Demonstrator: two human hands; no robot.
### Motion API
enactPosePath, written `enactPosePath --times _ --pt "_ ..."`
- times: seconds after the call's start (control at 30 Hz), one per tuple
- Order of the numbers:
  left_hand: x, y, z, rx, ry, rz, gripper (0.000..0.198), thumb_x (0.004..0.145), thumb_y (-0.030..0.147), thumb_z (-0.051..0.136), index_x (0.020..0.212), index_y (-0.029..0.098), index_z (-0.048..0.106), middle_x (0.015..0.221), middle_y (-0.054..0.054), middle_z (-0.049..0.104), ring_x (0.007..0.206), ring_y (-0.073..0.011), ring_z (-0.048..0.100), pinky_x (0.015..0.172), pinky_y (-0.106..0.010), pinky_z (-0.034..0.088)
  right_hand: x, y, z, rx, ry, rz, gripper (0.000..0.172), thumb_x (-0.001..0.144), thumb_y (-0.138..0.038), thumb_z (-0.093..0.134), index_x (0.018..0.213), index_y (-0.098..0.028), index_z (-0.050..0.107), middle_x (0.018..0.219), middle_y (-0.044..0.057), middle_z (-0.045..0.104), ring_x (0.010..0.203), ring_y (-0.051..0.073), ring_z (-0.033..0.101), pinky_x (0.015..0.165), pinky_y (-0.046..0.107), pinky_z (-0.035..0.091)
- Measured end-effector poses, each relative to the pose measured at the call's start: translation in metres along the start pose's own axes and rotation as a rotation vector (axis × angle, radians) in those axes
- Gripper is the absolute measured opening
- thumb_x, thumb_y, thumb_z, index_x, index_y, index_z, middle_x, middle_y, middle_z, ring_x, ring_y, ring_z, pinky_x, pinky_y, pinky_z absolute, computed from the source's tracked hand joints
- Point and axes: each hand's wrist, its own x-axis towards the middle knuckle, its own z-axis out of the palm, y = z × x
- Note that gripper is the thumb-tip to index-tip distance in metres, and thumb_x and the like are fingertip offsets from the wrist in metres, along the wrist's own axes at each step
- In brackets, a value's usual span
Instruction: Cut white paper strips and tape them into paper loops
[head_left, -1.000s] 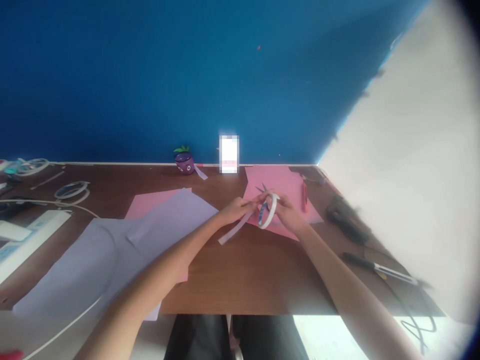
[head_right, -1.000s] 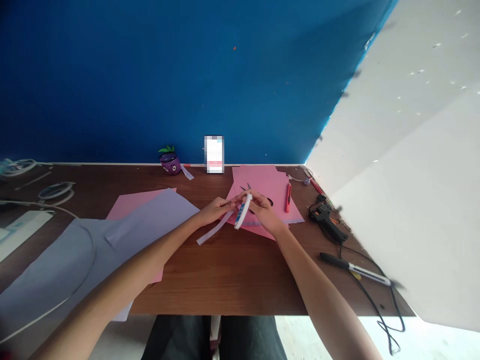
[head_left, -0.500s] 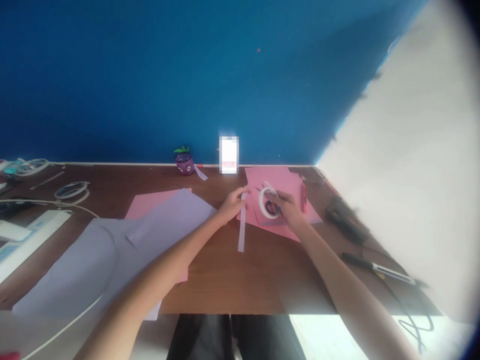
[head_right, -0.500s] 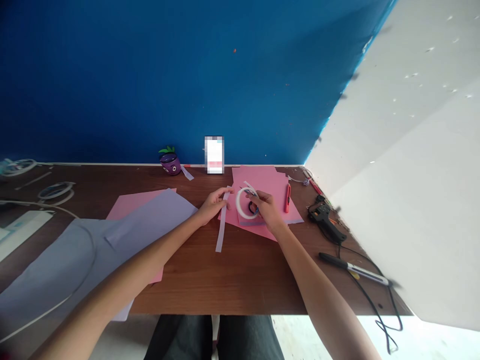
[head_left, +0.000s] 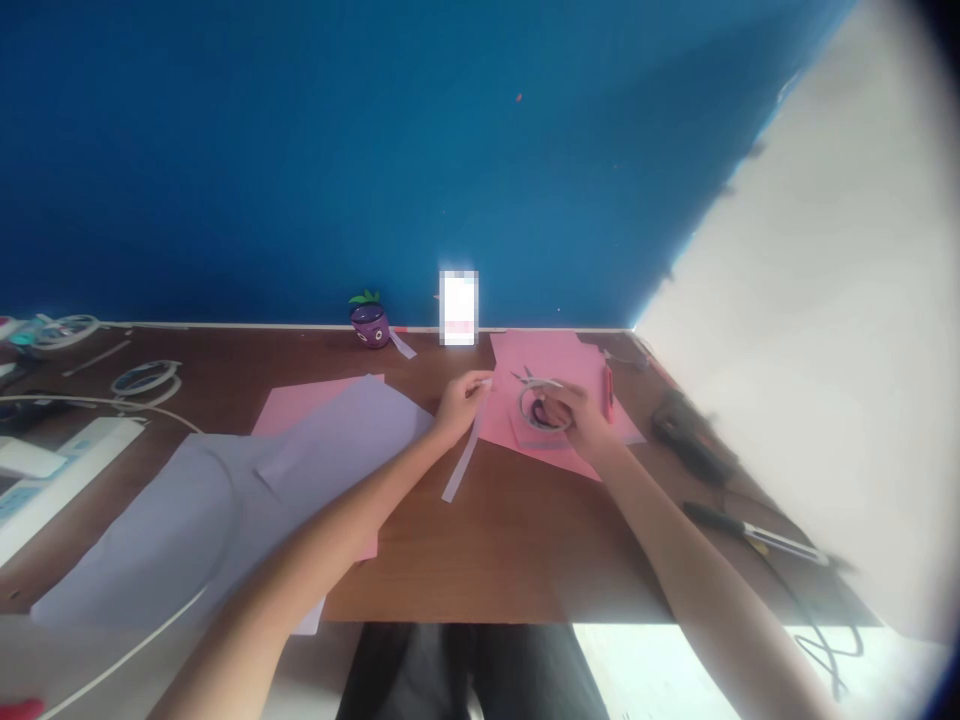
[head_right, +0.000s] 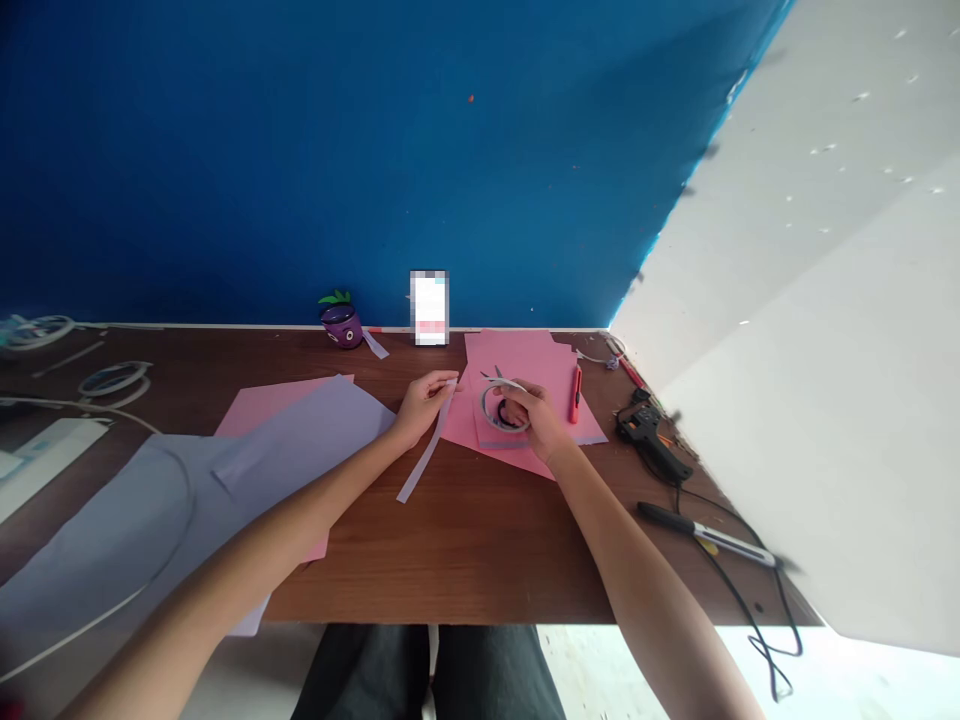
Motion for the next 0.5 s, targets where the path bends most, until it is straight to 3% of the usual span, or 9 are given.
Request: enactPosePath --times 0.1,0.17,0.33,0.5 --pt "0.002 -0.004 0.000 0.022 0.043 -0.020 0.044 0.086 0.025 0.057 0.129 0.021 0.055 0.107 -0.009 0.067 0.094 -0.0166 0.064 0.085 -0.029 0.049 -0.002 -0.006 0.000 0.038 -0.051 0.028 0.017 0.081 -0.035 0.061 0.080 -0.019 0.066 0.047 -0.009 0.022 0.045 0.009 0.019 0.047 0.026 0.022" --pt "0.003 -0.006 -0.001 0.037 0.083 -0.037 0.045 0.084 0.024 0.058 0.129 0.022 0.055 0.107 -0.007 0.066 0.087 -0.0149 0.064 0.080 -0.028 0.049 -0.004 -0.010 0.001 0.050 -0.093 0.064 0.022 0.083 -0.039 0.058 0.085 -0.019 0.067 0.047 -0.008 0.023 0.044 0.009 0.019 0.045 0.026 0.019" --pt "0.003 -0.004 -0.001 0.066 0.100 -0.048 0.023 0.087 0.028 0.052 0.104 0.019 0.065 0.100 -0.006 0.066 0.084 -0.0157 0.065 0.076 -0.027 0.049 -0.008 -0.013 0.006 0.067 -0.120 0.083 0.025 0.084 -0.042 0.056 0.080 -0.020 0.066 0.049 -0.005 0.036 0.046 0.011 0.031 0.045 0.027 0.023" --pt "0.005 0.008 -0.005 0.247 0.157 0.036 0.017 0.085 0.026 0.055 0.091 0.019 0.069 0.095 -0.005 0.067 0.088 -0.0175 0.061 0.080 -0.028 0.046 -0.005 -0.013 0.006 0.083 -0.054 0.071 0.025 0.082 -0.043 0.058 0.075 -0.020 0.064 0.048 -0.005 0.034 0.047 0.011 0.032 0.048 0.028 0.028"
